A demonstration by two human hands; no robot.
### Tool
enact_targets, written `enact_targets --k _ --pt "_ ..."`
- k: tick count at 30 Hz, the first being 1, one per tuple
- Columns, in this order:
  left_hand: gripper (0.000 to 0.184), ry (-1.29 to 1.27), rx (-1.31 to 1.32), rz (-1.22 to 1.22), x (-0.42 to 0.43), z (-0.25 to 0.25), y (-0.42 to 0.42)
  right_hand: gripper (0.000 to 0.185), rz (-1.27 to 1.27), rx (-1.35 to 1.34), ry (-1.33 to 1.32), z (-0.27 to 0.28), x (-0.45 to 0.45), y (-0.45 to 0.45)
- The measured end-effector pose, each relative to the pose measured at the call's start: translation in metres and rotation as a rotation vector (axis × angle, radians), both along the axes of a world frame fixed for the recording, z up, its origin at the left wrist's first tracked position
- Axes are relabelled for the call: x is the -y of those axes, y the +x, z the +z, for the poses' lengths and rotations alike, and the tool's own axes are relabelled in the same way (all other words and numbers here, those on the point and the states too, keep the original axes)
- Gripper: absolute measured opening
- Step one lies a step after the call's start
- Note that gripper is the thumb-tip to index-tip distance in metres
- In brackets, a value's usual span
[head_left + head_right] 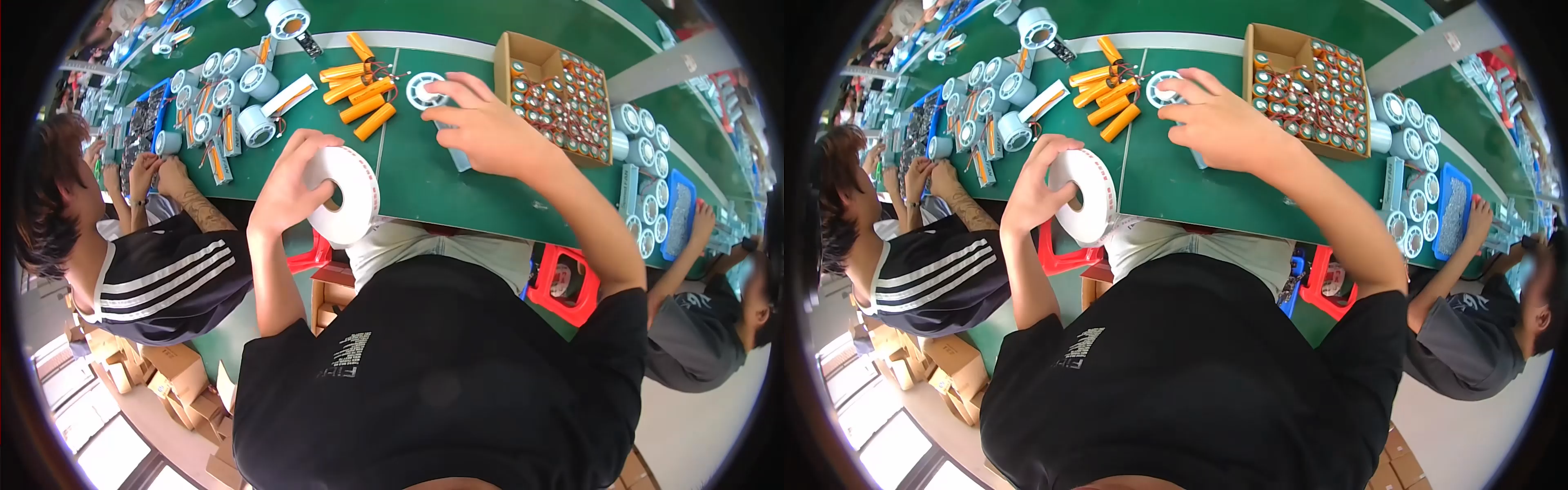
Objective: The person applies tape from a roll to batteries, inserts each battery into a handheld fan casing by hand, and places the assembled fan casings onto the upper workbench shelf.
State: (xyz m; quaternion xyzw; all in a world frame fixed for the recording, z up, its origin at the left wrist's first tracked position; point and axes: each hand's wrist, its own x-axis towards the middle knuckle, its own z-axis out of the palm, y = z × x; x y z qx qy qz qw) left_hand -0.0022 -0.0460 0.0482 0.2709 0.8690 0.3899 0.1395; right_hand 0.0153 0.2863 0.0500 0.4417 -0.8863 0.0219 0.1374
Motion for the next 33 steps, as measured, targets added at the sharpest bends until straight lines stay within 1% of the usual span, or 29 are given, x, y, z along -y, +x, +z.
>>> enact_targets --k 4,6,7,9,14,15,18,19,21,22,24,25,29,30,33 --pt "0.057 0.14 -0.059 0.042 0.016 -0.012 0.008 0.009 -0.246 0.286 -0.248 -0.009 0.029 0.001" --pt "0.057 0.136 -0.045 0.07 0.02 -0.013 0.014 0.012 -0.245 0.135 -0.129 -0.023 0.063 -0.009" --pt "0.057 0.138 -0.037 0.086 0.021 -0.013 0.015 0.012 -0.247 0.139 -0.13 -0.034 0.079 -0.017" --pt "0.057 0.151 -0.028 0.117 0.02 -0.014 0.015 0.011 -0.316 -0.087 -0.085 -0.053 0.098 -0.032" --pt "0.057 0.144 -0.026 0.164 0.029 -0.01 0.021 0.009 -0.315 -0.111 -0.115 -0.069 0.11 -0.033" --pt "0.057 0.141 -0.022 0.178 0.032 -0.011 0.024 0.009 -0.302 -0.104 -0.117 -0.064 0.114 -0.031" --pt "0.058 0.143 -0.025 0.192 0.035 -0.013 0.025 0.012 -0.244 0.317 0.081 -0.019 0.115 -0.015" --pt "0.058 0.147 -0.027 0.19 0.035 -0.014 0.024 0.013 -0.228 0.454 0.151 -0.012 0.113 -0.007" --pt "0.058 0.145 -0.015 0.199 0.036 -0.016 0.022 0.02 -0.176 0.44 0.056 -0.015 0.106 0.007" --pt "0.058 0.139 -0.003 0.203 0.037 -0.016 0.023 0.02 -0.176 0.449 0.057 -0.012 0.101 0.015" --pt "0.057 0.13 0.012 0.216 0.037 -0.017 0.024 0.018 -0.278 0.711 -0.085 -0.002 0.089 0.026" --pt "0.057 0.132 0.011 0.222 0.036 -0.019 0.023 0.018 -0.273 0.711 -0.08 -0.004 0.081 0.031" --pt "0.056 0.213 0.105 0.44 0.026 -0.026 0.026 0.015 -0.426 1.182 -0.965 -0.038 0.058 0.061" --pt "0.056 0.213 0.107 0.437 0.024 -0.029 0.026 0.015 -0.429 1.181 -0.966 -0.046 0.058 0.065" --pt "0.056 0.299 0.197 0.437 0.019 -0.039 0.026 0.018 -0.184 1.501 -1.758 -0.065 0.062 0.079"
